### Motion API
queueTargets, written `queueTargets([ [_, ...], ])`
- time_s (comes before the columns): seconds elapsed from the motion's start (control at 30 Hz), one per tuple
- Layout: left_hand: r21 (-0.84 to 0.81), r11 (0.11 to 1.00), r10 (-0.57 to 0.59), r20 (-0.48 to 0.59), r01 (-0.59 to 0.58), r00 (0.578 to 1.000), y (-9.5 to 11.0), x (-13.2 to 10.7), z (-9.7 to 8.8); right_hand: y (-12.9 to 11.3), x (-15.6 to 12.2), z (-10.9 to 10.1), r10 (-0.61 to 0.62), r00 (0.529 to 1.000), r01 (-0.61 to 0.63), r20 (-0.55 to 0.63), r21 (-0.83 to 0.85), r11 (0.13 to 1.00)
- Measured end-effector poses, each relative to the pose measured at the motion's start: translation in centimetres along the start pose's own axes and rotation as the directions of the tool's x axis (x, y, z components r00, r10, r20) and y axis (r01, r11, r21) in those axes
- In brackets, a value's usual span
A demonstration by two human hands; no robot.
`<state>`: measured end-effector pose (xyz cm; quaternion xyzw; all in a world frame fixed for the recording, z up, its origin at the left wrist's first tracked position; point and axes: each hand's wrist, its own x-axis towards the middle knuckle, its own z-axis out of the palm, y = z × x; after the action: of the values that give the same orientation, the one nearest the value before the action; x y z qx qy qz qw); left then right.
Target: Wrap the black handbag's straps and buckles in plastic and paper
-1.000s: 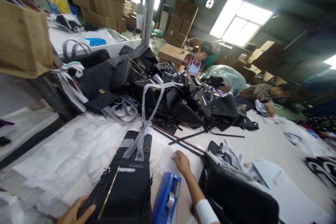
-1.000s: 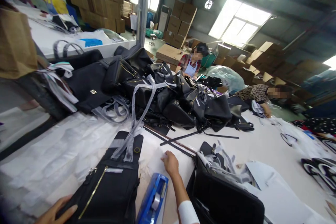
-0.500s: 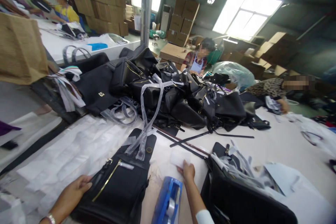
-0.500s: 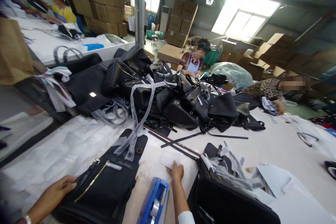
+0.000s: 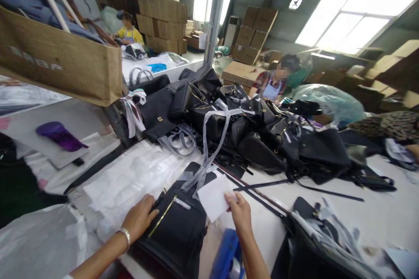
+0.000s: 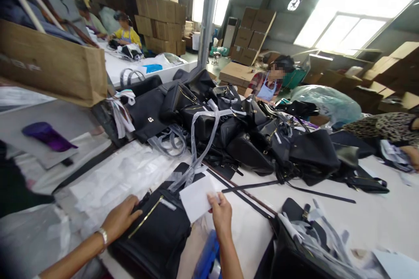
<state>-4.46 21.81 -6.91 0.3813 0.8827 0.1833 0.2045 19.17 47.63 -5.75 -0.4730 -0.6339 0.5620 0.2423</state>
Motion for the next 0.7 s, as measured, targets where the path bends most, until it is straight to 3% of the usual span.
queueTargets([
  [0.1, -0.338, 0.941, -0.008, -0.012, 0.003, 1.000, -0.1, -0.6, -0.8, -1.5, -1.8, 3.2, -0.121, 0.987, 0.144, 0.108, -0.247, 0.958],
  [0.23, -0.698, 0.710, -0.016, 0.111, 0.090, 0.994, -0.8, -1.3, -1.9, -2.0, -3.6, 7.3, -0.160, 0.967, 0.232, 0.197, -0.434, 0.870],
  [0.37, -0.767, 0.639, 0.143, 0.049, -0.055, 0.988, -1.4, -1.1, -2.6, -2.8, -4.7, 12.1, -0.153, 0.931, 0.263, 0.331, -0.319, 0.910],
  [0.5, -0.779, 0.622, 0.205, 0.059, -0.084, 0.977, -1.6, -0.2, -3.4, -4.5, -5.0, 16.3, -0.161, 0.838, 0.226, 0.521, -0.061, 0.972],
  [0.6, -0.784, 0.618, 0.213, 0.095, -0.059, 0.972, -2.2, 0.2, -3.4, -5.4, -5.0, 17.7, -0.141, 0.781, 0.160, 0.608, 0.024, 0.987],
  [0.7, -0.818, 0.573, 0.185, 0.175, 0.038, 0.967, -3.0, 0.3, -2.7, -5.6, -4.9, 17.9, -0.109, 0.785, 0.136, 0.609, 0.001, 0.991],
])
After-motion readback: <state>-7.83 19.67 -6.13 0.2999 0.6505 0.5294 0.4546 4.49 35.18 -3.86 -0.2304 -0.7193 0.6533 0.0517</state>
